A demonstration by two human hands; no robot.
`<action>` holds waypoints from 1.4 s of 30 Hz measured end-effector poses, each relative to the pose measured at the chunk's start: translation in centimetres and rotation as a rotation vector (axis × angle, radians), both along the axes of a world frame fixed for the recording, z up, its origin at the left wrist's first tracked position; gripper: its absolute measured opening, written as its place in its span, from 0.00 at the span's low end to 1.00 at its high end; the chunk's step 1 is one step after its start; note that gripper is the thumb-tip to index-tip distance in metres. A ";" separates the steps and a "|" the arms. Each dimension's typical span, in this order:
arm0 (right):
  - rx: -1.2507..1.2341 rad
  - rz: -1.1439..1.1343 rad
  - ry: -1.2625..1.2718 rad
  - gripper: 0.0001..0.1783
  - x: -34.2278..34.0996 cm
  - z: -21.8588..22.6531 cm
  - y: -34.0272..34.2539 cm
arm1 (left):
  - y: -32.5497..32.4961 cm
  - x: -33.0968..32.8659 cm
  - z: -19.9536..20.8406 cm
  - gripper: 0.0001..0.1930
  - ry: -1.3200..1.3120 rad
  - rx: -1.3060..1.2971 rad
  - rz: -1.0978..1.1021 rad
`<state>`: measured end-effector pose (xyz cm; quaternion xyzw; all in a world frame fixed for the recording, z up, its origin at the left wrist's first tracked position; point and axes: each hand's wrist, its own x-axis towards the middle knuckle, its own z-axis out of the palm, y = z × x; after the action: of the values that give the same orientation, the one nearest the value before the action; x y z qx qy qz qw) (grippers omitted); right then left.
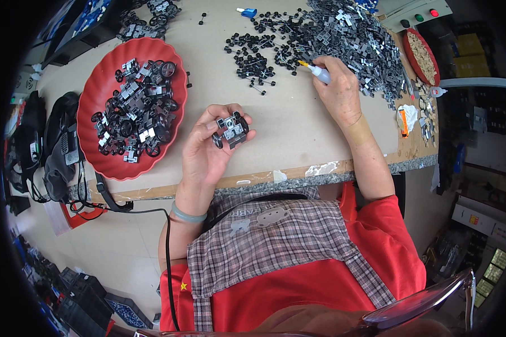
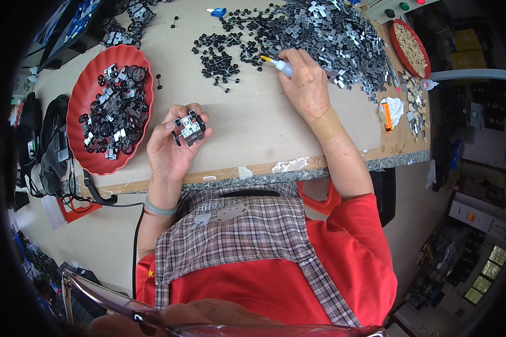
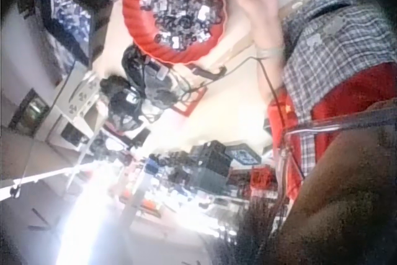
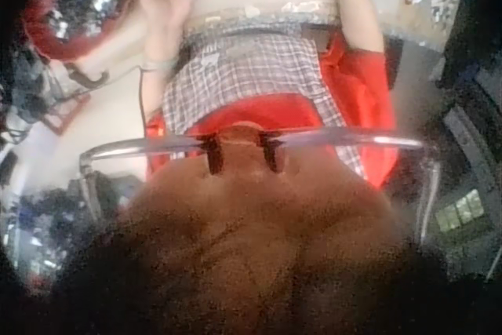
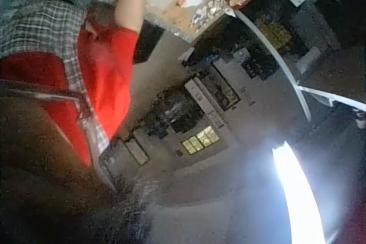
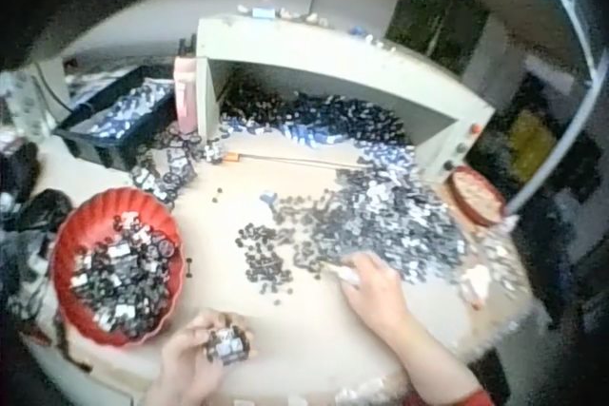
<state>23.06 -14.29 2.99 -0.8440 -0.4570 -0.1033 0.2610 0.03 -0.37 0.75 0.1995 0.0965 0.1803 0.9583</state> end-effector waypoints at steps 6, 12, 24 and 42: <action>0.128 -0.050 0.253 0.10 -1.1 1.2 -0.7 | 0.0 0.0 -0.4 0.11 -0.049 0.009 -0.047; -0.047 -0.089 0.970 0.06 -2.9 1.1 -1.3 | -0.1 -0.1 0.0 0.17 -0.028 0.050 -0.086; -0.201 0.427 0.342 0.20 -2.5 1.7 -2.5 | -0.2 -0.1 0.1 0.18 -0.010 0.032 -0.078; 0.299 0.635 1.100 0.20 -7.7 0.4 0.7 | -0.4 0.0 0.3 0.17 0.037 0.132 -0.080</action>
<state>15.36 -13.61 3.43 -0.5523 -0.4644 0.3634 0.5893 0.02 -0.74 1.10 0.2691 0.0941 0.1440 0.9476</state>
